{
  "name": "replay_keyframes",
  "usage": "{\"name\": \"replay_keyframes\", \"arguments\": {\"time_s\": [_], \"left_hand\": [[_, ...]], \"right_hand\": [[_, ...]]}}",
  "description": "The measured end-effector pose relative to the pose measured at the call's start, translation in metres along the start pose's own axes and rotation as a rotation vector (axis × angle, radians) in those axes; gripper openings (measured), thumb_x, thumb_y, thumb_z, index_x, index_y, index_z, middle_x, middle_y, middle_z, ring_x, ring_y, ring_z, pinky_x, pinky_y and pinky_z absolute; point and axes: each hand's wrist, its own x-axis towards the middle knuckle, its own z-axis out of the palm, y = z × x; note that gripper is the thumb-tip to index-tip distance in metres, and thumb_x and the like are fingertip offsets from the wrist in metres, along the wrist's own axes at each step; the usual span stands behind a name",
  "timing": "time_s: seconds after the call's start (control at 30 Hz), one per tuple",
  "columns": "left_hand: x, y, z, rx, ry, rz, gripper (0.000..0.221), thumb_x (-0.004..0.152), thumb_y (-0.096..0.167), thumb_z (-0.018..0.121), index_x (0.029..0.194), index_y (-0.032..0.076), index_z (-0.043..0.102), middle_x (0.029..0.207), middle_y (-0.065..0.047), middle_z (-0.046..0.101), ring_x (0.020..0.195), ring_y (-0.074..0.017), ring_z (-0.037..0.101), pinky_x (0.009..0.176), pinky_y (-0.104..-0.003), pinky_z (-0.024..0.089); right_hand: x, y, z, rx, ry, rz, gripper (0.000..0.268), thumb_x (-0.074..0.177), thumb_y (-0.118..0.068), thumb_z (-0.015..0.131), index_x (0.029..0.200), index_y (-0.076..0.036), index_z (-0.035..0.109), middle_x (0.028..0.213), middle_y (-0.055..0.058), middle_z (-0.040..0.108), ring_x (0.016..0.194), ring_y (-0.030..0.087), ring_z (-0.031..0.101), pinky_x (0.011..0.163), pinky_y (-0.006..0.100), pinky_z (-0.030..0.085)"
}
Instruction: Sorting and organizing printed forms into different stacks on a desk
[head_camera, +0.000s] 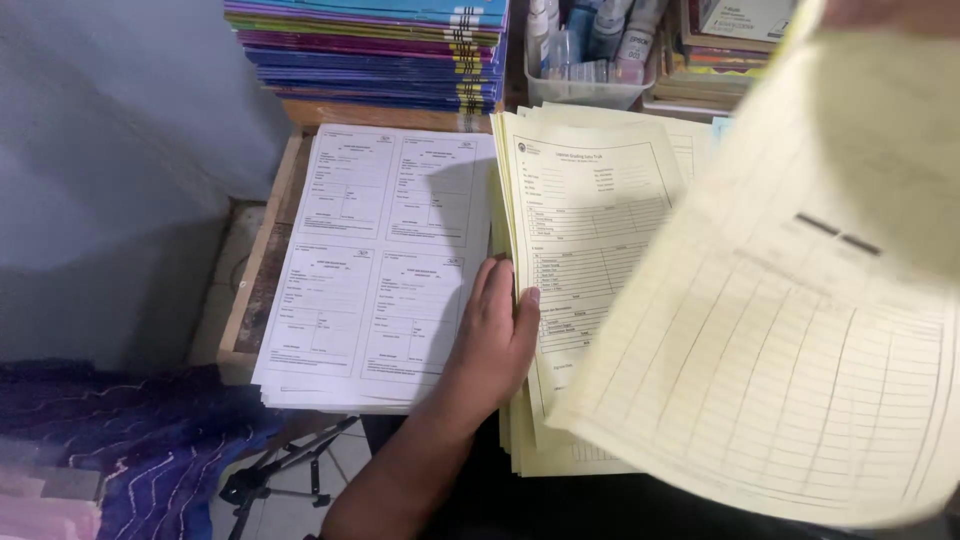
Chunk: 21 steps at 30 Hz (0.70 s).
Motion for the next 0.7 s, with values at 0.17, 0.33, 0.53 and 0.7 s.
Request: {"name": "replay_keyframes", "arguments": {"time_s": [0.17,0.33,0.53,0.7], "left_hand": [[-0.003,-0.008,0.011,0.018,0.113,0.057,0.017,0.105,0.017,0.044,0.100,0.000,0.046,0.099,-0.014,0.049,0.090,-0.0296,0.049,0.084,-0.043,0.043],[-0.003,0.000,0.007,-0.005,0.051,-0.076,0.020,0.105,0.021,0.043,0.104,0.002,0.047,0.102,-0.010,0.049,0.094,-0.0257,0.050,0.088,-0.039,0.043],[-0.003,0.000,0.010,-0.013,0.106,-0.002,0.016,0.103,0.017,0.042,0.100,0.002,0.046,0.104,-0.014,0.051,0.097,-0.0294,0.052,0.091,-0.042,0.044],[-0.004,0.011,0.005,-0.007,0.068,-0.073,0.038,0.100,0.040,0.049,0.110,0.003,0.051,0.110,-0.013,0.055,0.108,-0.0298,0.055,0.097,-0.043,0.045]], "right_hand": [[0.054,-0.249,0.021,-0.089,-0.098,0.143,0.028,0.102,-0.036,0.057,0.114,-0.010,0.059,0.112,0.002,0.056,0.101,0.020,0.055,0.085,0.037,0.043],[0.095,-0.278,0.053,-0.315,-0.114,0.010,0.031,0.104,-0.040,0.051,0.107,-0.014,0.069,0.104,0.006,0.075,0.093,0.026,0.070,0.084,0.042,0.050],[0.135,-0.251,0.093,-0.224,0.203,-0.403,0.031,0.105,-0.020,0.056,0.127,-0.003,0.067,0.118,0.019,0.071,0.102,0.041,0.067,0.086,0.051,0.049],[0.140,-0.246,0.112,-0.093,0.385,-0.481,0.021,0.107,-0.012,0.057,0.122,-0.003,0.068,0.110,0.018,0.073,0.102,0.039,0.066,0.082,0.049,0.049]]}}
